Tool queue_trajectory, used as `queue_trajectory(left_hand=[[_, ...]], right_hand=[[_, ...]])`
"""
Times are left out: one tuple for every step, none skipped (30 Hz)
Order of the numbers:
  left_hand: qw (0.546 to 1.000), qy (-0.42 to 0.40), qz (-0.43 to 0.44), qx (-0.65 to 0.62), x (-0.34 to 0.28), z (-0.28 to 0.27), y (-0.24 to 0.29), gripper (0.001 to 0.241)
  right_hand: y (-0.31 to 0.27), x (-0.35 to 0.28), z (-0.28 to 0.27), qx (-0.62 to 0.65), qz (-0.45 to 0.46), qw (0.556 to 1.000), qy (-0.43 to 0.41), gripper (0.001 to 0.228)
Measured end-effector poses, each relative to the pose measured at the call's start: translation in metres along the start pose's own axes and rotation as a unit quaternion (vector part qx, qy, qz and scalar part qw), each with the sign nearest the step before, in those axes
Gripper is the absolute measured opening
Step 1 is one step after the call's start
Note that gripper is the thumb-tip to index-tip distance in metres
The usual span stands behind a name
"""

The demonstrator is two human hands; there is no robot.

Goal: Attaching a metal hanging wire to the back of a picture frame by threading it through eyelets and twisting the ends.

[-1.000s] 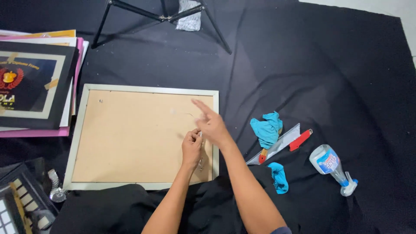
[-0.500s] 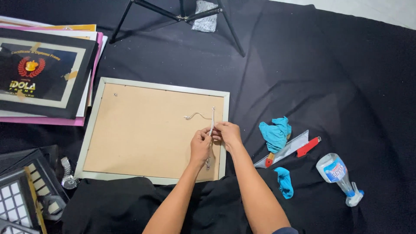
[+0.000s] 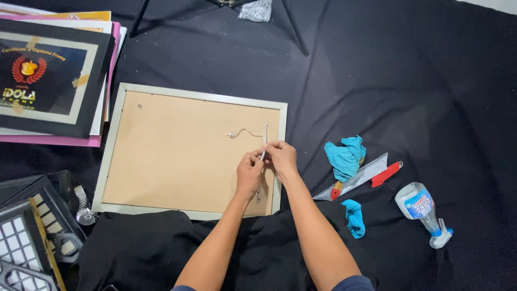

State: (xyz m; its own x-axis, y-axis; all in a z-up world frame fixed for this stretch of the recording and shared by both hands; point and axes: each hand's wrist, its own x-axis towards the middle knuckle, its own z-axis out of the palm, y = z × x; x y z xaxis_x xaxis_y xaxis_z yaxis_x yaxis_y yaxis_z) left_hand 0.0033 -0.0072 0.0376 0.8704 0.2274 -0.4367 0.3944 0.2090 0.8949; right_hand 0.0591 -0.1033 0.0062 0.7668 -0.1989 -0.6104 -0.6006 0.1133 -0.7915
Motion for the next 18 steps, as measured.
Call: queue_trajectory(left_hand=[[1.0,0.002,-0.001,0.0,0.004,-0.001,-0.006,0.01],[1.0,0.004,-0.002,0.006,0.008,-0.002,-0.012,0.009],[1.0,0.005,-0.002,0.012,0.013,-0.002,-0.016,0.009],[1.0,0.006,-0.002,0.012,0.012,-0.003,-0.016,0.009],[1.0,0.007,0.001,0.011,0.012,-0.003,-0.016,0.01],[1.0,0.009,0.004,0.01,0.011,-0.003,-0.015,0.01],[1.0,0.008,0.005,0.011,0.012,-0.003,-0.017,0.01],[1.0,0.007,0.005,0.007,0.013,-0.002,-0.019,0.01],[1.0,0.007,0.006,0.003,0.015,-0.001,-0.021,0.01],[1.0,0.006,0.007,0.004,0.013,-0.001,-0.02,0.01],[1.0,0.008,0.005,0.0,0.013,-0.001,-0.019,0.01],[1.0,0.009,0.004,-0.004,0.012,-0.001,-0.019,0.01],[1.0,0.009,0.004,-0.003,0.011,-0.001,-0.018,0.01],[1.0,0.008,0.002,-0.003,0.01,-0.001,-0.017,0.01],[1.0,0.007,0.0,-0.002,0.01,-0.001,-0.016,0.011],[1.0,0.006,0.001,-0.002,0.009,0.0,-0.016,0.011],[1.0,0.007,0.005,-0.001,0.009,0.0,-0.016,0.011],[1.0,0.009,0.008,0.0,0.008,0.0,-0.015,0.01]], right_hand=[[0.003,0.003,0.0,-0.001,0.002,1.0,-0.002,0.026],[0.005,0.006,-0.001,-0.059,-0.049,0.997,0.009,0.022],[0.007,0.01,-0.002,-0.115,-0.101,0.988,0.02,0.017],[0.006,0.01,-0.002,-0.115,-0.101,0.988,0.019,0.017],[0.006,0.01,-0.002,-0.083,-0.077,0.994,0.009,0.017],[0.005,0.01,-0.002,-0.05,-0.053,0.997,-0.002,0.016],[0.005,0.01,-0.002,-0.048,-0.053,0.997,-0.001,0.016],[0.006,0.01,-0.003,-0.009,-0.023,1.0,-0.006,0.019],[0.006,0.01,-0.003,0.03,0.007,0.999,-0.011,0.023],[0.007,0.011,-0.004,0.032,0.006,0.999,-0.011,0.023],[0.009,0.013,-0.004,0.039,0.013,0.999,-0.012,0.026],[0.01,0.014,-0.004,0.046,0.02,0.999,-0.013,0.03],[0.007,0.011,-0.002,0.046,0.02,0.999,-0.013,0.03],[0.004,0.007,-0.001,0.053,0.022,0.998,-0.03,0.037],[0.001,0.004,0.0,0.06,0.024,0.997,-0.048,0.044],[0.001,0.003,-0.001,0.061,0.023,0.997,-0.047,0.044],[0.0,0.003,-0.001,0.078,0.036,0.994,-0.065,0.048],[-0.001,0.002,-0.002,0.096,0.05,0.991,-0.084,0.053]])
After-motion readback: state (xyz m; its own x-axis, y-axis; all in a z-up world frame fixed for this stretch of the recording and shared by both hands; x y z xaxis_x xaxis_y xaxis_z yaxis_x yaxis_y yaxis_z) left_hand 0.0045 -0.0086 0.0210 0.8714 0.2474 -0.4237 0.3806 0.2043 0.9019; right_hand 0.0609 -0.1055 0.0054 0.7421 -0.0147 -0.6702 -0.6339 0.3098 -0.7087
